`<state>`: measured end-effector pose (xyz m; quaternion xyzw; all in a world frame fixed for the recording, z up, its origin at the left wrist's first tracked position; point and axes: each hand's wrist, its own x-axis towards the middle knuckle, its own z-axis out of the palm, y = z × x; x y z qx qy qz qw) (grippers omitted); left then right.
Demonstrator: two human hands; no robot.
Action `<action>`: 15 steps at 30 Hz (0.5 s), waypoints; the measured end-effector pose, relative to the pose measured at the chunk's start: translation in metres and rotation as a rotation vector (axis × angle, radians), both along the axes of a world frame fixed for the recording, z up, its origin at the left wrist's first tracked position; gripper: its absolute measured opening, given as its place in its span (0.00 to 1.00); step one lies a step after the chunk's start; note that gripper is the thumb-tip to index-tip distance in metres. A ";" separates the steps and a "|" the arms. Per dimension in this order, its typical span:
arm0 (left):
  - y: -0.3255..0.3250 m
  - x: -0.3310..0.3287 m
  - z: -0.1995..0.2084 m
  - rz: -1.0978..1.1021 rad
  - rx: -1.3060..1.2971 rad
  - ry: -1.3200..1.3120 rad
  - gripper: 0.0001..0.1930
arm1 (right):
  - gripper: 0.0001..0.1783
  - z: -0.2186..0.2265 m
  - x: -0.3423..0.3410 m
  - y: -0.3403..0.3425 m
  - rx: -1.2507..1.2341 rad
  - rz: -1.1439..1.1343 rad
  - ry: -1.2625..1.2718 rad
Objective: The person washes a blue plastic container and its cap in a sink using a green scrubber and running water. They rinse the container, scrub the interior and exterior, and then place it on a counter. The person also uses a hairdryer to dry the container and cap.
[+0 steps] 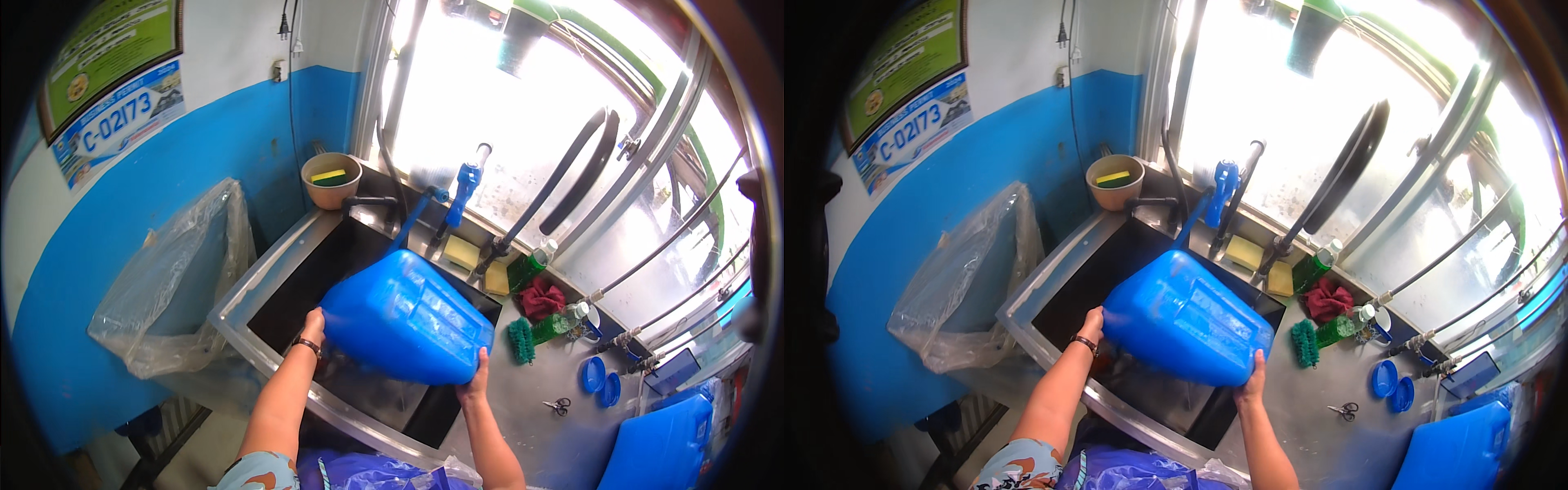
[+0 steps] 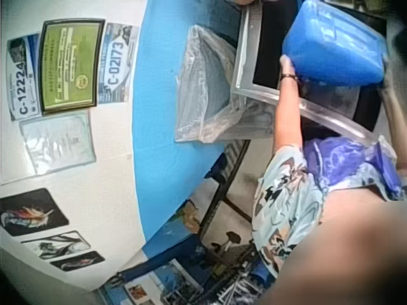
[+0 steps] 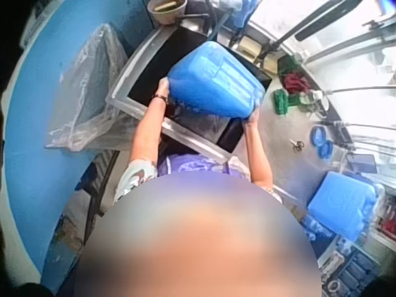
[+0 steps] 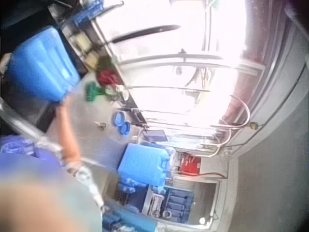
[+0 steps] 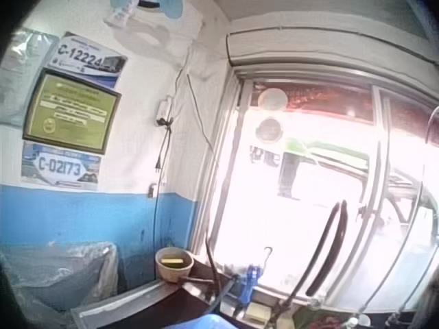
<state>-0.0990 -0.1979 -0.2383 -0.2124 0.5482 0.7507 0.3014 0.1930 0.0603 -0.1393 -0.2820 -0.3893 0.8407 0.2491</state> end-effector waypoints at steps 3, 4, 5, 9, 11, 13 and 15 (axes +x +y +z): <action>-0.004 -0.018 0.026 -0.218 -0.137 0.100 0.22 | 0.41 -0.018 -0.012 -0.009 -0.035 -0.061 0.009; -0.006 -0.019 0.050 -0.317 -0.260 0.327 0.23 | 0.42 -0.009 -0.018 -0.017 -0.019 -0.032 0.028; -0.007 -0.016 0.081 -0.417 -0.380 0.557 0.24 | 0.42 -0.001 -0.021 -0.023 -0.001 -0.008 0.046; -0.004 -0.004 0.168 -0.697 -0.479 0.753 0.64 | 0.36 -0.038 -0.041 -0.036 0.166 -0.080 -0.090; -0.007 -0.019 0.153 -0.719 -0.546 0.764 0.68 | 0.33 -0.045 -0.051 -0.042 0.190 -0.082 -0.152; -0.014 -0.030 0.142 -0.775 -0.581 0.752 0.70 | 0.35 -0.041 -0.053 -0.038 0.182 -0.048 -0.399; -0.023 -0.041 0.119 -0.765 -0.556 0.714 0.71 | 0.36 0.030 -0.076 -0.051 0.280 0.123 -0.868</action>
